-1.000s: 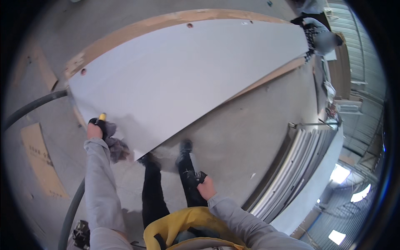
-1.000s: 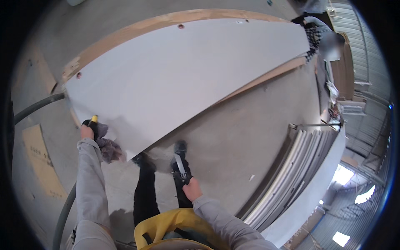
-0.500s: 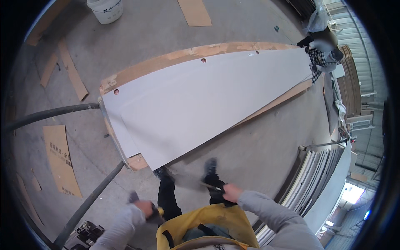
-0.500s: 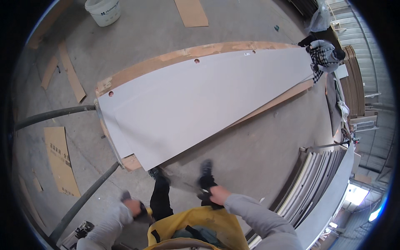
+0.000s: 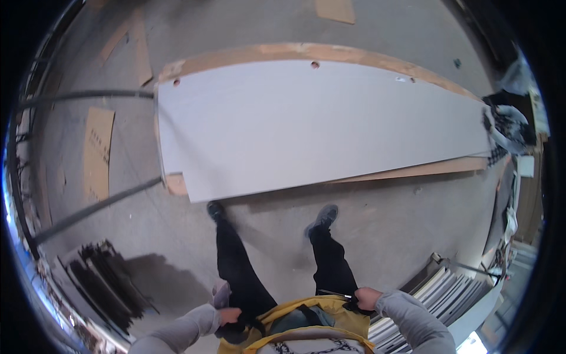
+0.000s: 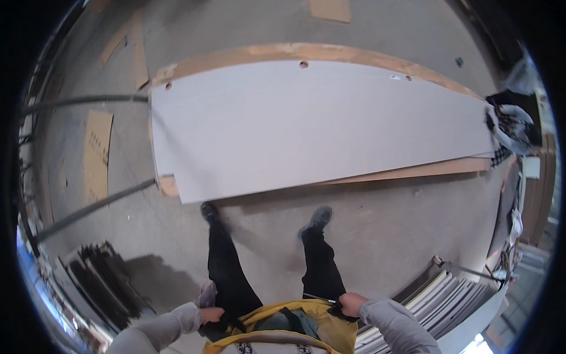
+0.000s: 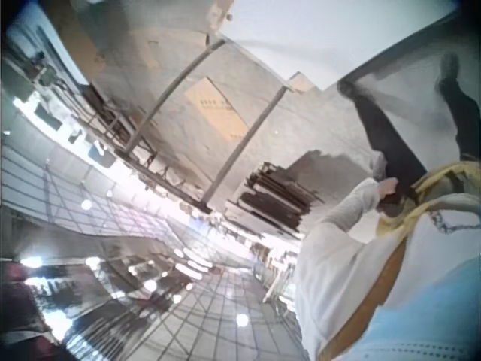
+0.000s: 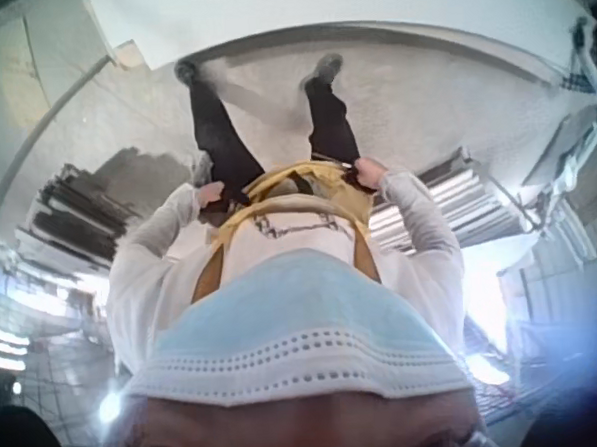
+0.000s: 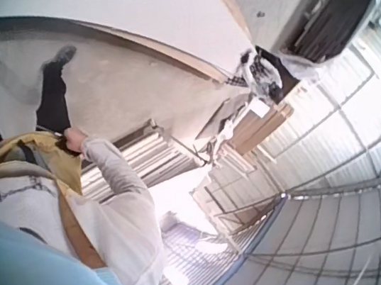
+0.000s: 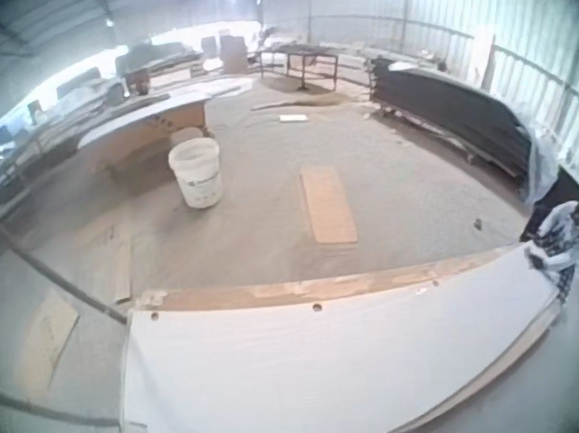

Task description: The person uses a cloth and a scraper to clean a large white panel. They repeatedly wipe and scrape the surface, moving around the panel to reach different areas. The person also lifts and repositions the panel during the process.

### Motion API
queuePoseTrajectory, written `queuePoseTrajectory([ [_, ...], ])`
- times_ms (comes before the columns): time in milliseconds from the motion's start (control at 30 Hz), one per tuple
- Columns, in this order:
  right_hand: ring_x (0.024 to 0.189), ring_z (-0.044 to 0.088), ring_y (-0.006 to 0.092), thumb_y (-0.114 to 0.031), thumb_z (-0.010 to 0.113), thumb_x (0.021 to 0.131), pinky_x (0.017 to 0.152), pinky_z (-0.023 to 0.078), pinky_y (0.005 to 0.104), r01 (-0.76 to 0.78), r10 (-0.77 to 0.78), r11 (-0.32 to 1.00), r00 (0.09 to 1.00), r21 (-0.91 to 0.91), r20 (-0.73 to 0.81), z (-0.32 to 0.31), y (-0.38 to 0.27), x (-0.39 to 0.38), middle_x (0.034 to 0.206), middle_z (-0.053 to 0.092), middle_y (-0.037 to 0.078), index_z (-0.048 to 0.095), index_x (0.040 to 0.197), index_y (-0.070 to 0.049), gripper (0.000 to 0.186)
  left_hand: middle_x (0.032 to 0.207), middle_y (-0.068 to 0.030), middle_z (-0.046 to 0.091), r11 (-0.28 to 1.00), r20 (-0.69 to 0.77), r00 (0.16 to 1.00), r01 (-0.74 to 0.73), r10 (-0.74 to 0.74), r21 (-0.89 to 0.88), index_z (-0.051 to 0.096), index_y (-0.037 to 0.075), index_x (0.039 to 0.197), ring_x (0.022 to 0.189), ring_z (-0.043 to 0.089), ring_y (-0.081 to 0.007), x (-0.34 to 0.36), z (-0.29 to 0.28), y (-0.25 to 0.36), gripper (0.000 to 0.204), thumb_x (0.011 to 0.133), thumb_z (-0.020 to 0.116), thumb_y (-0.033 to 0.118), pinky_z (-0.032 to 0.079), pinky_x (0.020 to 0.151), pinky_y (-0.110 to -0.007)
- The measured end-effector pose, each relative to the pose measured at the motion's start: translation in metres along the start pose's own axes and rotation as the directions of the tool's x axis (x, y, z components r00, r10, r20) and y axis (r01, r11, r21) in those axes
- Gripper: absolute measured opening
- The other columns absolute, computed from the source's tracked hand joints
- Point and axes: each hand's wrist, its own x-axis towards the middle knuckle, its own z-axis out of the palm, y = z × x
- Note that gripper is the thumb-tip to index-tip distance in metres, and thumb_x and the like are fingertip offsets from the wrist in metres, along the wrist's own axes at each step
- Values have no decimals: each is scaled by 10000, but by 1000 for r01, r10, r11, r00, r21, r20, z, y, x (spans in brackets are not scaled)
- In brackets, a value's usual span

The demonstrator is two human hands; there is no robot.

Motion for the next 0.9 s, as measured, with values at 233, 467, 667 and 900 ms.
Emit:
queuePoseTrajectory([
  [233,675,615,310,-45,569,768,617,481,379,241,-130,895,945,375,-299,-23,2,-1,711,624,196,629,881,0,136,1157,-127,588,257,110,967,170,-230,-951,508,60,1222,997,576,-199,-6,-107,161,473,941,400,425,451,920,-362],
  [467,544,516,99,-160,561,896,463,410,254,777,352,124,547,617,-759,-153,-75,152,716,537,33,560,999,-13,180,1188,-87,559,458,-847,517,-787,123,-414,467,33,1259,1077,555,-198,38,-208,127,399,934,493,263,441,954,-335],
  [667,513,514,150,-173,548,901,452,428,284,746,188,69,642,662,-743,-140,-101,237,727,522,45,542,1034,-48,183,1184,-86,555,97,-951,309,-946,-2,-308,450,30,1264,1062,557,-177,143,-203,97,386,905,541,143,443,946,-333],
  [900,594,502,120,-321,455,960,506,420,262,787,284,-68,604,613,-745,-162,-70,257,735,517,35,519,1068,-55,294,1129,-61,545,556,-838,411,-815,359,-162,486,11,1209,1026,511,-159,160,-230,111,370,860,578,90,406,895,-281],
])
